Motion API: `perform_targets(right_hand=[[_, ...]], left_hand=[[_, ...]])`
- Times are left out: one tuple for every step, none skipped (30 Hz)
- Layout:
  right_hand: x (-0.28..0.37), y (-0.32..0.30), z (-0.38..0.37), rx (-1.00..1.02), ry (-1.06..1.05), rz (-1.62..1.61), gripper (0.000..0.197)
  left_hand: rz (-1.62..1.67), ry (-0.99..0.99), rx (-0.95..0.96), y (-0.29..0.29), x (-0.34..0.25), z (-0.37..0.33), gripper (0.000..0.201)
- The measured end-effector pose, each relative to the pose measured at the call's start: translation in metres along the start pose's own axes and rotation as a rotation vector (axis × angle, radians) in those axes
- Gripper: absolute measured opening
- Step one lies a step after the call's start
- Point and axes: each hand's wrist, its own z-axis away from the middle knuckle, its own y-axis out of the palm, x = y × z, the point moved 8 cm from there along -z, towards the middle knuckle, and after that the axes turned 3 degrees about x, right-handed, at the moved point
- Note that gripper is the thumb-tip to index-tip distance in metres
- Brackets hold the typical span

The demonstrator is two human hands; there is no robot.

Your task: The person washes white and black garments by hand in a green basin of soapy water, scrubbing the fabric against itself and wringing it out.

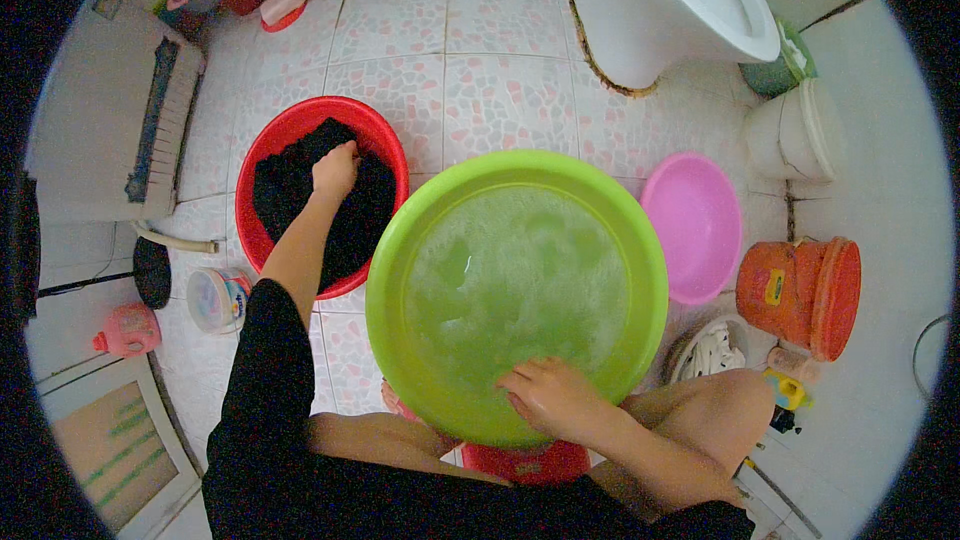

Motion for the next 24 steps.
perform_targets(right_hand=[[-0.001, -0.002, 0.001, -0.008, -0.002, -0.006, 0.016], [-0.001, -0.006, 0.003, -0.049, -0.006, -0.01, 0.016], [0.0, -0.011, 0.004, -0.092, -0.021, -0.015, 0.016], [0.001, -0.014, 0.005, -0.098, -0.029, -0.018, 0.016], [0.001, -0.018, 0.006, -0.102, -0.026, -0.042, 0.015], [0.005, -0.022, 0.006, -0.106, -0.039, -0.067, 0.015], [0.009, -0.027, 0.008, -0.113, -0.052, -0.065, 0.015], [0.012, -0.029, 0.009, -0.104, -0.045, -0.072, 0.015], [0.015, -0.031, 0.011, -0.099, -0.039, -0.078, 0.015], [0.02, -0.032, 0.013, -0.107, -0.057, -0.078, 0.015], [0.024, -0.033, 0.015, -0.138, -0.09, -0.088, 0.015], [0.027, -0.033, 0.017, -0.173, -0.119, -0.1, 0.015], [0.028, -0.032, 0.019, -0.18, -0.131, -0.099, 0.015], [0.029, -0.03, 0.021, -0.18, -0.156, -0.105, 0.014], [0.028, -0.03, 0.023, -0.186, -0.179, -0.106, 0.014], [0.03, -0.029, 0.023, -0.198, -0.194, -0.105, 0.014], [0.03, -0.027, 0.023, -0.199, -0.185, -0.074, 0.013], [0.03, -0.025, 0.023, -0.201, -0.175, -0.041, 0.013], [0.028, -0.026, 0.025, -0.217, -0.176, -0.034, 0.013], [0.023, -0.028, 0.026, -0.237, -0.17, -0.054, 0.012], [0.022, -0.028, 0.026, -0.249, -0.179, -0.086, 0.012], [0.023, -0.031, 0.029, -0.263, -0.185, -0.083, 0.012], [0.022, -0.034, 0.031, -0.266, -0.168, -0.096, 0.013], [0.021, -0.037, 0.031, -0.266, -0.154, -0.11, 0.015]], left_hand=[[0.071, 0.003, -0.067, -0.014, 0.003, 0.01, 0.015], [0.143, 0.006, -0.133, -0.028, 0.006, 0.02, 0.014], [0.165, -0.04, -0.164, -0.045, 0.015, 0.029, 0.017], [0.219, -0.113, -0.188, -0.068, 0.019, 0.043, 0.018], [0.264, -0.1, -0.29, -0.083, 0.025, 0.05, 0.019], [0.298, -0.095, -0.4, -0.104, 0.042, 0.063, 0.02], [0.355, -0.093, -0.462, -0.121, 0.053, 0.07, 0.021], [0.412, -0.09, -0.524, -0.138, 0.065, 0.079, 0.023], [0.471, -0.08, -0.549, -0.155, 0.075, 0.091, 0.024], [0.474, -0.082, -0.655, -0.174, 0.083, 0.105, 0.024], [0.502, -0.071, -0.702, -0.192, 0.09, 0.115, 0.024], [0.532, -0.053, -0.746, -0.213, 0.089, 0.127, 0.024], [0.573, -0.029, -0.729, -0.233, 0.076, 0.143, 0.023], [0.603, 0.081, -0.795, -0.247, 0.066, 0.152, 0.021], [0.619, 0.1, -0.78, -0.261, 0.048, 0.165, 0.02], [0.63, 0.115, -0.767, -0.276, 0.033, 0.181, 0.019], [0.563, 0.152, -0.829, -0.288, 0.028, 0.191, 0.018], [0.553, 0.161, -0.843, -0.3, 0.024, 0.201, 0.018], [0.537, 0.181, -0.874, -0.312, 0.015, 0.21, 0.018], [0.522, 0.203, -0.904, -0.323, 0.007, 0.217, 0.018], [0.589, 0.182, -0.946, -0.333, 0.016, 0.22, 0.018], [0.586, 0.164, -1.003, -0.346, 0.019, 0.225, 0.02], [0.638, 0.116, -1.048, -0.361, 0.024, 0.227, 0.021], [0.688, 0.065, -1.092, -0.376, 0.03, 0.228, 0.022]])
